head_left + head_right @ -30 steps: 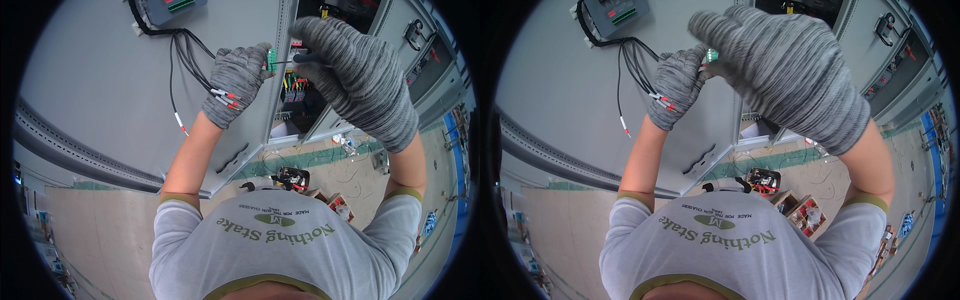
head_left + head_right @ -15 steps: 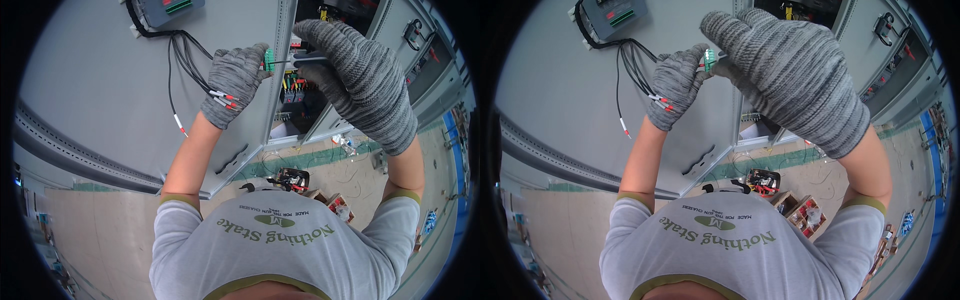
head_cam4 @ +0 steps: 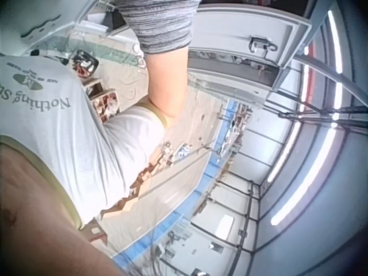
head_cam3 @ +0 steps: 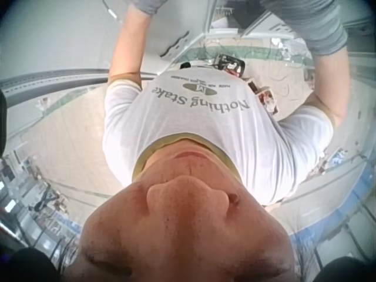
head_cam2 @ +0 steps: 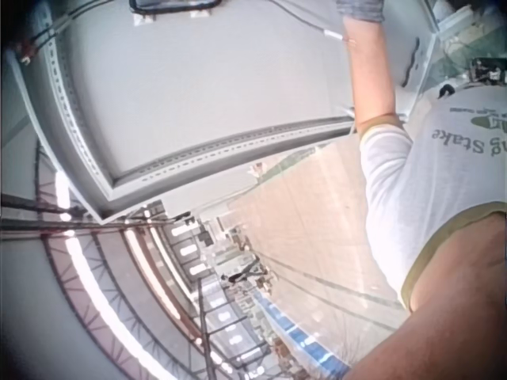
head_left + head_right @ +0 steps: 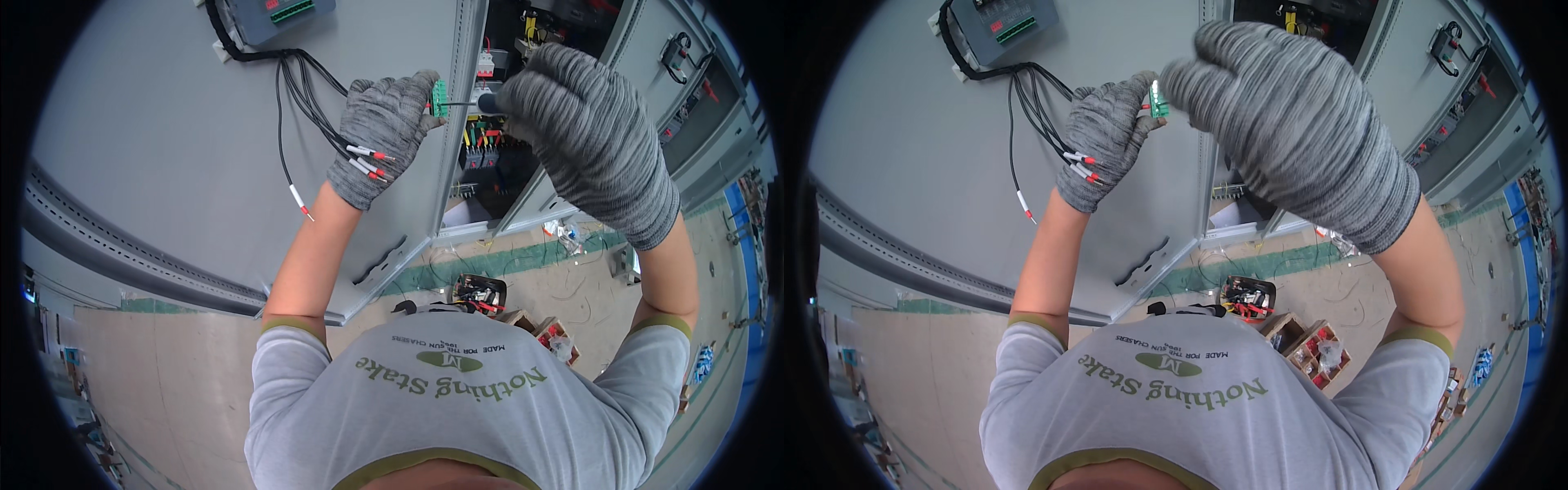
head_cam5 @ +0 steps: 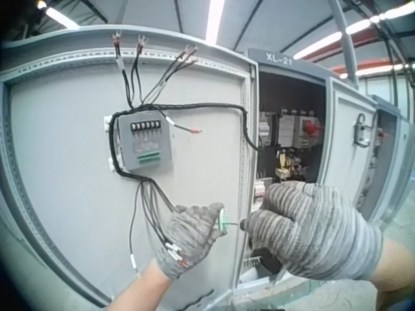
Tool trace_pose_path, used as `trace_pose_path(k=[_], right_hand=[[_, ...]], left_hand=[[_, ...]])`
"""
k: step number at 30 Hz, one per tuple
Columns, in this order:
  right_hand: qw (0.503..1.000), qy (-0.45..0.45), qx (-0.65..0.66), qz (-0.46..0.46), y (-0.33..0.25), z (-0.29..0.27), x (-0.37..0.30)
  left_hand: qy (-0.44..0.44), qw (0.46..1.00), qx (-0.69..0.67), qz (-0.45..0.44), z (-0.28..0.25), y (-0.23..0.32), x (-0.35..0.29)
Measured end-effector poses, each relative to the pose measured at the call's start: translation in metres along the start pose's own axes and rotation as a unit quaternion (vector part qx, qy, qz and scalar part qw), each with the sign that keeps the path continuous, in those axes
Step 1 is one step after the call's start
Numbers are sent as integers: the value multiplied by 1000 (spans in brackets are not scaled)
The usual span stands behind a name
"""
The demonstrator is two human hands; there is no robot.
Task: The person strips and crimps wires, then uses a screwdriver to connect them to a terminal block inside an electrical cabinet. The person repeatedly handles wires and tools while working on the terminal block.
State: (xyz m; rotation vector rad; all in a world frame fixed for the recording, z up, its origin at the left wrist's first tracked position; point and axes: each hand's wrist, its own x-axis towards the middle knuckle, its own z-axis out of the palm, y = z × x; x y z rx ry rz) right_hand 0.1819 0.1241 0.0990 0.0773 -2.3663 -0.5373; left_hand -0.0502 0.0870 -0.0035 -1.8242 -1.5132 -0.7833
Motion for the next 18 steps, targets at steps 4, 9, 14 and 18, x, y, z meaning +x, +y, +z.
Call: trace_pose_path(k=[4,9,14,18], right_hand=[[998,-12,-23,65,-8,-2,-3],[996,-57,-29,69,-1,-6,1],[990,-102,-69,67,-7,-13,1],[982,-161,-97,26,-13,-24,12]], left_hand=[[-16,1000,-17,-5,-2,3,1],[18,999,-28,17,1,2,2],[18,999,-32,-18,1,4,2],[28,999,-14,6,3,2,2]])
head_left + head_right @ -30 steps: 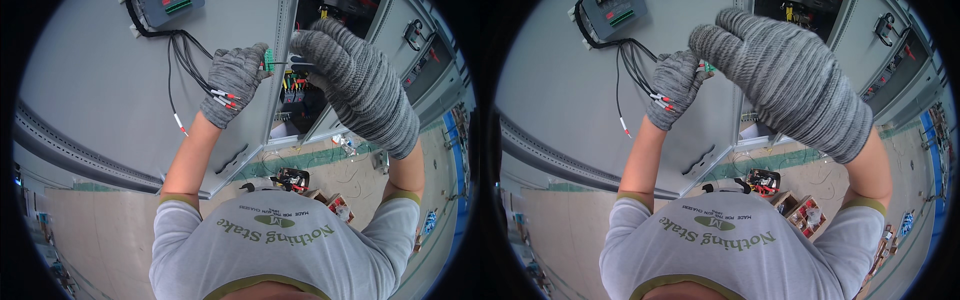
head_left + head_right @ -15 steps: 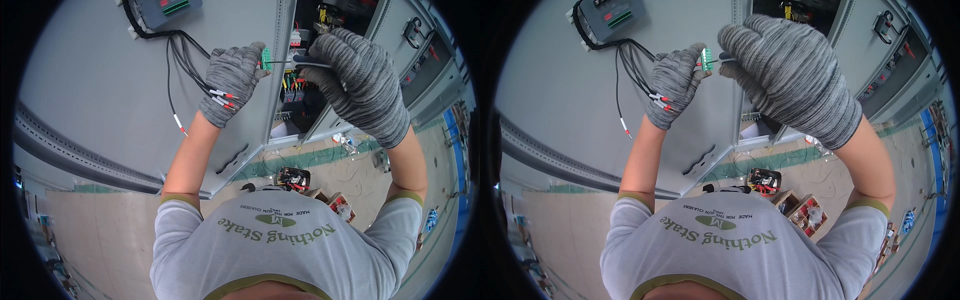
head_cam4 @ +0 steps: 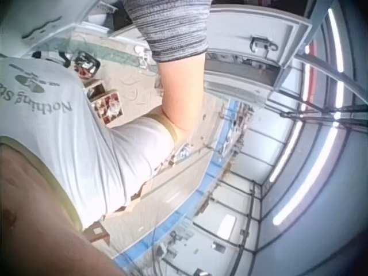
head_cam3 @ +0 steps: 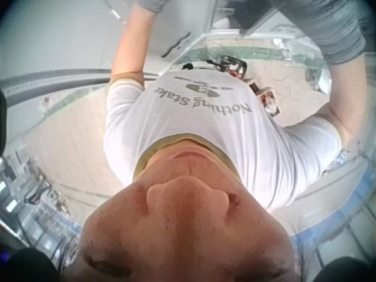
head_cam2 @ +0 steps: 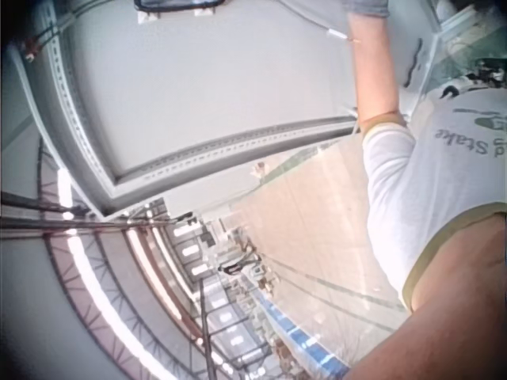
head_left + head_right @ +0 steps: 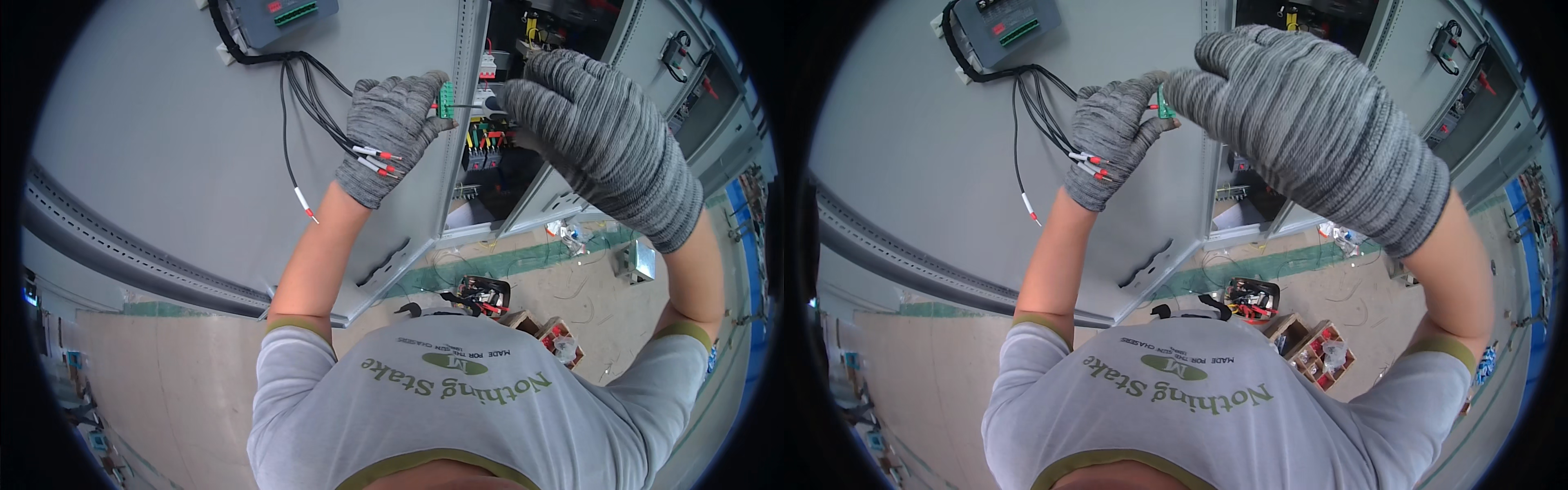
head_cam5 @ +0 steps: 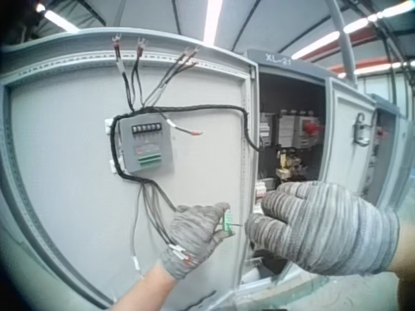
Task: The person strips and crimps wires, then uses a screwdriver to connect them to a terminal block inside an electrical cabinet. The person repeatedly handles wires and tools while working on the terminal block.
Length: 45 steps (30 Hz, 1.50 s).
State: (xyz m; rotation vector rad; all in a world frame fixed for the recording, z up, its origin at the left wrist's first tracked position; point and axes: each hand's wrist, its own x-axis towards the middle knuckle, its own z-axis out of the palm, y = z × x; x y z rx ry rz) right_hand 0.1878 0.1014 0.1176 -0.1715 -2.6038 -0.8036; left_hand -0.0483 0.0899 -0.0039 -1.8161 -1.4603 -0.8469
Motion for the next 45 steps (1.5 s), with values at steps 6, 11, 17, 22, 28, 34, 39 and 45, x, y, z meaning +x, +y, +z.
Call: trace_pose_path(k=[6,11,17,22,28,34,39,45], right_hand=[[976,13,-142,-163,7,-12,-4],[985,-10,-131,-109,-3,-11,-8],[994,-25,27,104,-16,2,-16],[978,-86,78,173,-18,6,-13],[957,-122,-260,-45,-26,-6,-3],[976,-151,-117,104,-52,-5,5],[949,-30,218,227,-32,19,-15],[944,-47,240,220,-23,15,-18]], left_hand=[[-27,1000,-2,8,-7,6,6],[2,1000,-16,14,-11,7,2],[3,1000,-16,18,-6,5,0],[-5,999,-12,30,-3,-2,1],[-30,998,-28,41,-9,1,5],[8,999,-23,45,-2,-7,-8],[63,995,1,73,4,-12,-5],[49,996,-38,63,11,-15,-1]])
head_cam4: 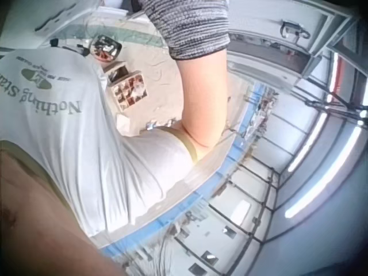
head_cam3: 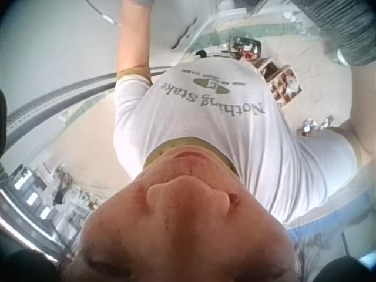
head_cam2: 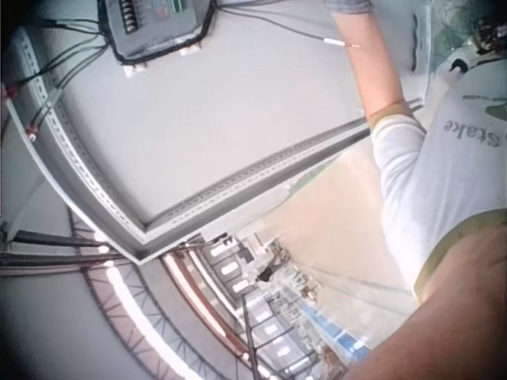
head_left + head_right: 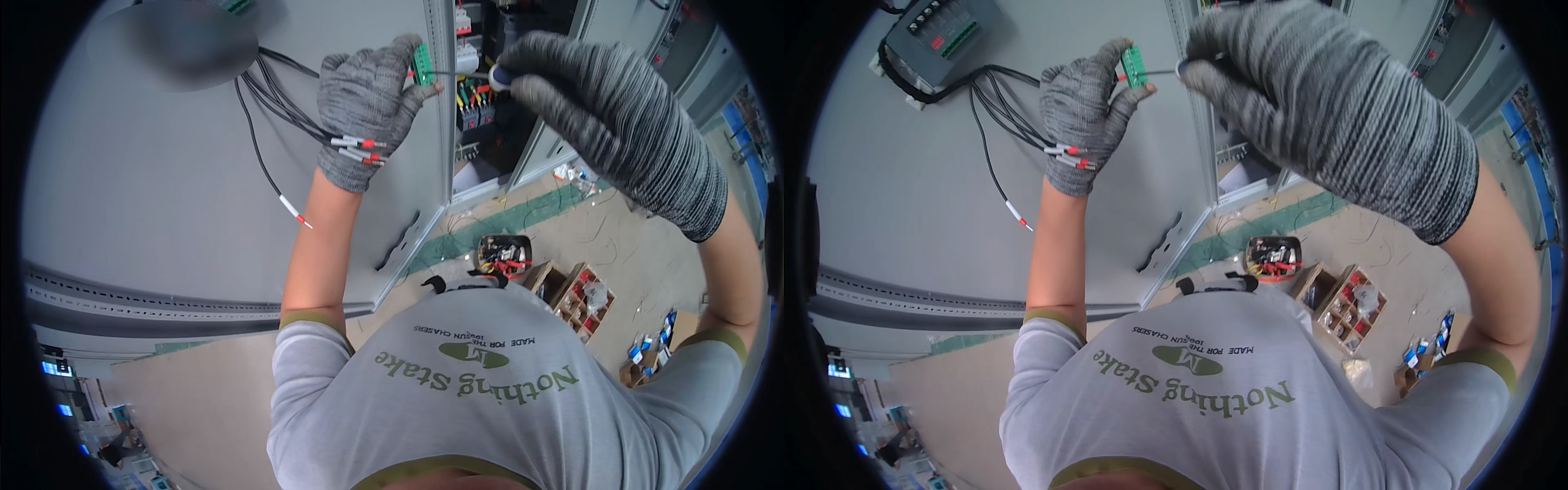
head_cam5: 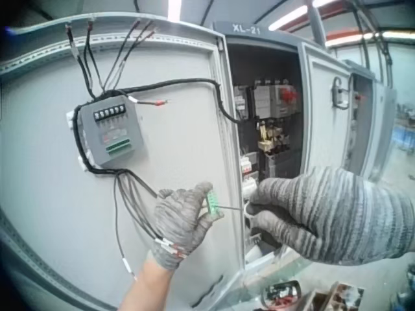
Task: The person strips and crimps wires, then uses a screwdriver to connect them to a terminal block inside an electrical cabinet. The person repeatedly handles wires and tools while working on the terminal block.
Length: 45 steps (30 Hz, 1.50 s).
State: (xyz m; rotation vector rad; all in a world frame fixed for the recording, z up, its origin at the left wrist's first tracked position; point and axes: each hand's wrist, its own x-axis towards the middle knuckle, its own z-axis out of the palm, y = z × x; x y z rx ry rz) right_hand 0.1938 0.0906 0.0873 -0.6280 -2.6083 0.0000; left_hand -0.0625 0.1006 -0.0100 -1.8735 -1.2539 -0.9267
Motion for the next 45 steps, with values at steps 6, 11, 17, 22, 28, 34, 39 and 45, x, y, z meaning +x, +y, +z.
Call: trace_pose_path(k=[6,11,17,22,28,34,39,45], right_hand=[[953,269,138,11,59,26,-15],[832,245,484,120,38,118,40],[748,204,602,189,36,136,64],[731,170,634,188,36,133,64],[685,200,688,127,28,137,64],[702,208,665,145,30,134,55],[685,208,684,140,31,131,56],[674,204,700,120,38,133,52]], left_hand=[[-41,986,-107,-121,-12,0,-3],[-25,988,-131,-74,-8,-2,3],[57,983,-162,-58,-13,-15,-10],[79,994,-71,-22,-23,-21,-12],[79,997,-17,5,-22,-11,-11],[171,985,-23,6,-18,14,-21],[168,969,-151,-104,-6,25,-64],[122,985,-54,-111,-5,27,-66]])
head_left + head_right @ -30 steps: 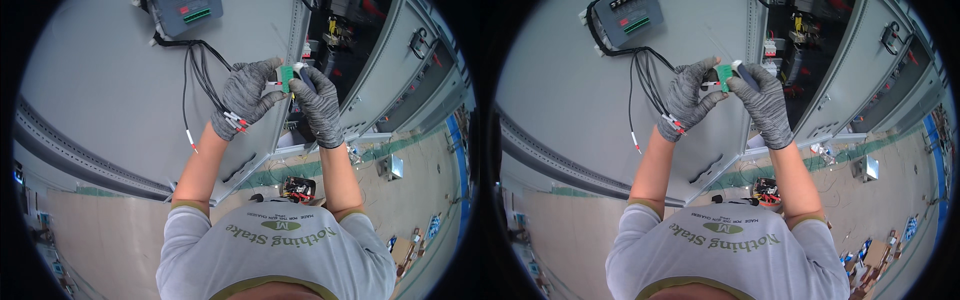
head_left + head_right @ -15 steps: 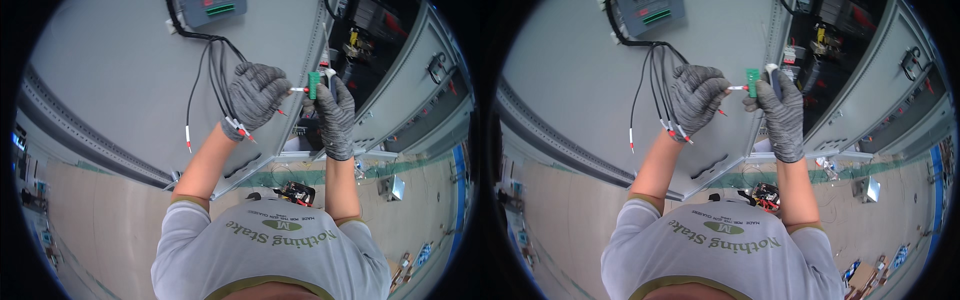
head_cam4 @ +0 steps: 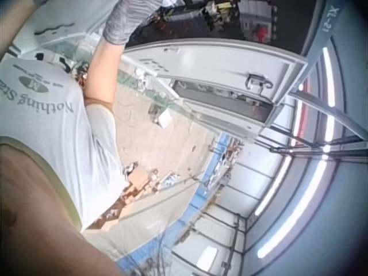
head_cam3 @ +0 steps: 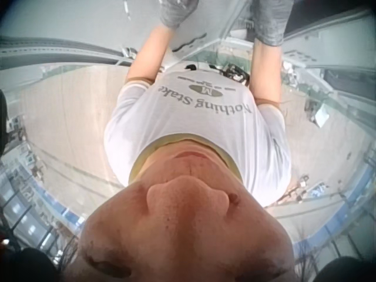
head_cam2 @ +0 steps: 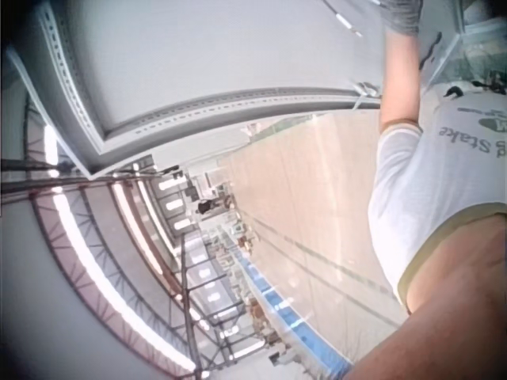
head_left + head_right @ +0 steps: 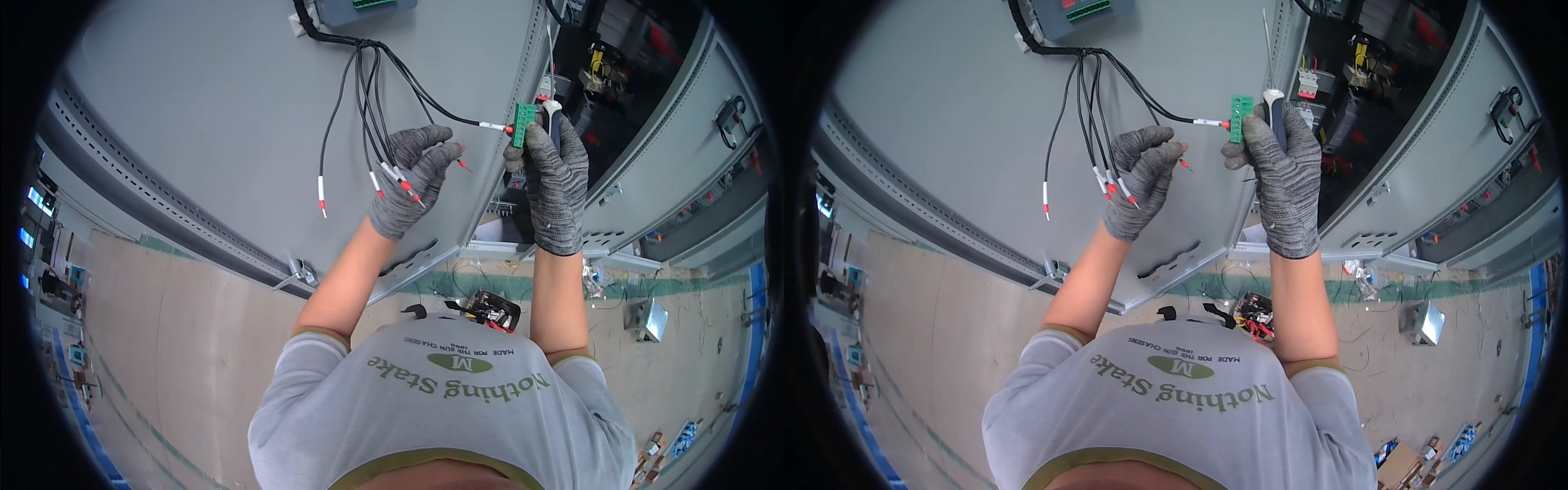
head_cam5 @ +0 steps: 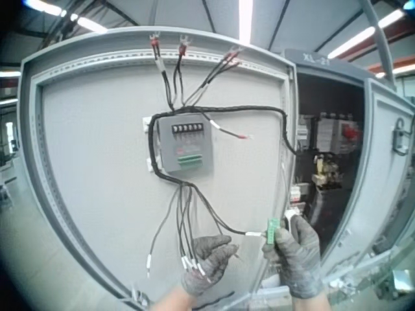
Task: The person strips and crimps wires, then uses a screwdriver to connect them to a terminal block inside an electrical cabinet. The person repeatedly handles wires and tools while working on the terminal block.
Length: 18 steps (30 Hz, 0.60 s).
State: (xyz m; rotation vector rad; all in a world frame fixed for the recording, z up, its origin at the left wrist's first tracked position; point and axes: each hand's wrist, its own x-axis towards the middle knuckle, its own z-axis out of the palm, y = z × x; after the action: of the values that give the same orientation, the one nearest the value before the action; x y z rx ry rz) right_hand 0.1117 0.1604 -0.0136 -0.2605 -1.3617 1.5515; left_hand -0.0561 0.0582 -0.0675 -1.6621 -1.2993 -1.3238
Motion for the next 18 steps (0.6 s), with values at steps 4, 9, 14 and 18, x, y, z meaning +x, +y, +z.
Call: trace_pose_path(k=[4,9,14,18], right_hand=[[999,-5,-32,-28,4,-9,5],[999,-20,-42,-22,11,-12,6],[999,-21,-33,-24,15,-15,9],[999,-26,-22,-25,11,-14,10]], left_hand=[[3,999,-31,17,-3,3,13],[29,996,-77,-28,9,6,17],[23,991,-112,-68,16,9,19],[33,997,-68,-30,17,6,20]])
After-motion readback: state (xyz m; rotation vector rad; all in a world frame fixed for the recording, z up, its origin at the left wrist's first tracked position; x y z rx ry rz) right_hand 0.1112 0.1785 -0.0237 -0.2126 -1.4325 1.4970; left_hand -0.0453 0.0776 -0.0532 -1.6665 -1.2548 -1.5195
